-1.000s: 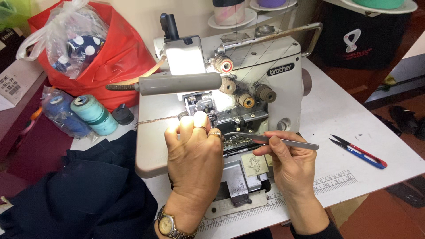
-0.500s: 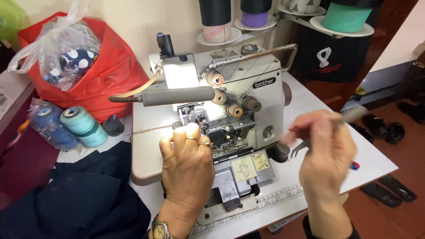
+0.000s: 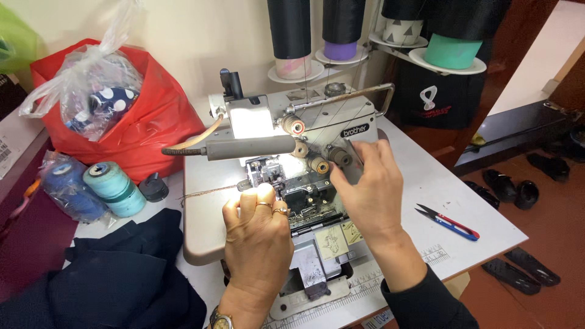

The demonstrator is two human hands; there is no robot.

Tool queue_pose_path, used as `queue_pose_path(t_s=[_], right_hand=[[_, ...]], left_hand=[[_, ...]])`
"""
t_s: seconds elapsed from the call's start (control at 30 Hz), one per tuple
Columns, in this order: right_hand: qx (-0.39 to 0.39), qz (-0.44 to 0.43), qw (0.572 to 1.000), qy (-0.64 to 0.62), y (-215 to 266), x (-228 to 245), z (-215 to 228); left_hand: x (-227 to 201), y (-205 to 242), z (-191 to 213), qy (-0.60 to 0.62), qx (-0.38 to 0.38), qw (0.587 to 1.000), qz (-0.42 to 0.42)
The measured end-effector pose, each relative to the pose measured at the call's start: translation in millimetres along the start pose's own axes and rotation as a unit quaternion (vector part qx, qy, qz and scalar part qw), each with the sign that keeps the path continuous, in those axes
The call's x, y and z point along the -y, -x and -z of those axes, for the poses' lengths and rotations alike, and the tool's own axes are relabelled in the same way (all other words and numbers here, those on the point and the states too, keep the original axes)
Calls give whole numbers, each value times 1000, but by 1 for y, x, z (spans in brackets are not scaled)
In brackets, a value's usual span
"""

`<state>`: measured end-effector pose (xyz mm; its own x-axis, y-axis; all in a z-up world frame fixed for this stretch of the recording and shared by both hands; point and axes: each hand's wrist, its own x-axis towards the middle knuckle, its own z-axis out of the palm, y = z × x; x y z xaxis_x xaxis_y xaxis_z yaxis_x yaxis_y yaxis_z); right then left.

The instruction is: The person uses tweezers to manipulate the internal components of a sewing machine, specifically focusing on the needle and bobbin area. They carefully adjust the thread and small metal parts within the machine's mechanism.

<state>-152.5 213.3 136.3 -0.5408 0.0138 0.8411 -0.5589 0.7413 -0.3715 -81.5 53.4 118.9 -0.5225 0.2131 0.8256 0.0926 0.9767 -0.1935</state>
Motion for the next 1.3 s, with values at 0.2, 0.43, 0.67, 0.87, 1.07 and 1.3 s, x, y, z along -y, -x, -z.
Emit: queue_pose_path(t_s=[0.2, 0.43, 0.67, 0.87, 1.07, 1.3], right_hand=[[-13, -1, 1000, 24, 0, -5, -12], [-30, 24, 999, 19, -1, -10, -14], [-33, 44, 998, 6, -2, -10, -13], [-37, 50, 998, 11, -1, -10, -12], [-28, 49, 998, -2, -3, -8, -8], [49, 10, 997, -63, 7, -2, 37]], left_hand=[[1, 0, 1, 23, 1, 1000, -3], [1, 1, 0, 10, 16, 1000, 1], [1, 3, 24, 173, 10, 984, 45], [5, 9, 74, 267, -47, 957, 106], [-5, 6, 116, 280, -67, 939, 186], [-15, 23, 121, 289, -46, 940, 177]])
